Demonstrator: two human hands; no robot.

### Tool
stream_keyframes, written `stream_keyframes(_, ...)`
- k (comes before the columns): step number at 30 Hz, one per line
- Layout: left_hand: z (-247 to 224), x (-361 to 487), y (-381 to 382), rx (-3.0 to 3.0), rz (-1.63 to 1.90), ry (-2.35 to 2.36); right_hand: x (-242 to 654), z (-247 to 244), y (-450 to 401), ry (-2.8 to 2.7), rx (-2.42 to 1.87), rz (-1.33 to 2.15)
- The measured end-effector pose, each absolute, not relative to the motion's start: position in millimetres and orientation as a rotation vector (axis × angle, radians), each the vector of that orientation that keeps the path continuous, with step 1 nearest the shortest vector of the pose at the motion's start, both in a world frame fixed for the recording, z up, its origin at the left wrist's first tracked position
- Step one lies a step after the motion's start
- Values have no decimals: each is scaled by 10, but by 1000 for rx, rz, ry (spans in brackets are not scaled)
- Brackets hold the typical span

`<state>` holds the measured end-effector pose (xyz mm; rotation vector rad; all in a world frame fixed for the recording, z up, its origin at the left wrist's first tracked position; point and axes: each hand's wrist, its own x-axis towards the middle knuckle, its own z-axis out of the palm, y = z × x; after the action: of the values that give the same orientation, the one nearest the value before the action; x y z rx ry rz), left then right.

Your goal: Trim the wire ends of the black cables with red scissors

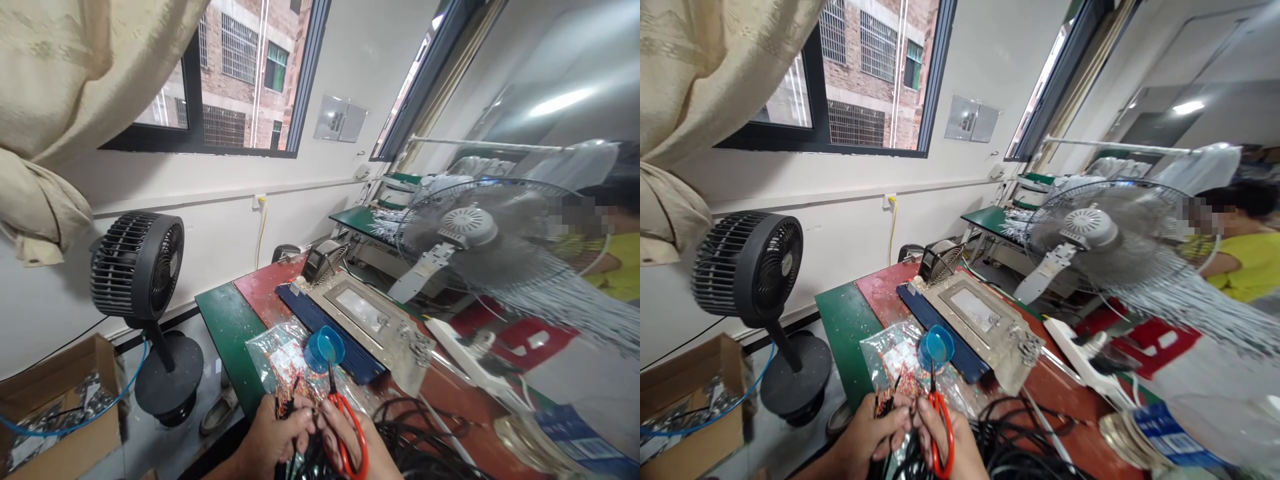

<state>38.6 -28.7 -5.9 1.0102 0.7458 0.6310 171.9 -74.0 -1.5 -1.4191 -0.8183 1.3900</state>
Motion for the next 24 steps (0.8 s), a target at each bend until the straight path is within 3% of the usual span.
stream_keyframes(24,-71,357,-293,959,576,685,1724,63,-752,-761,-1453,1302)
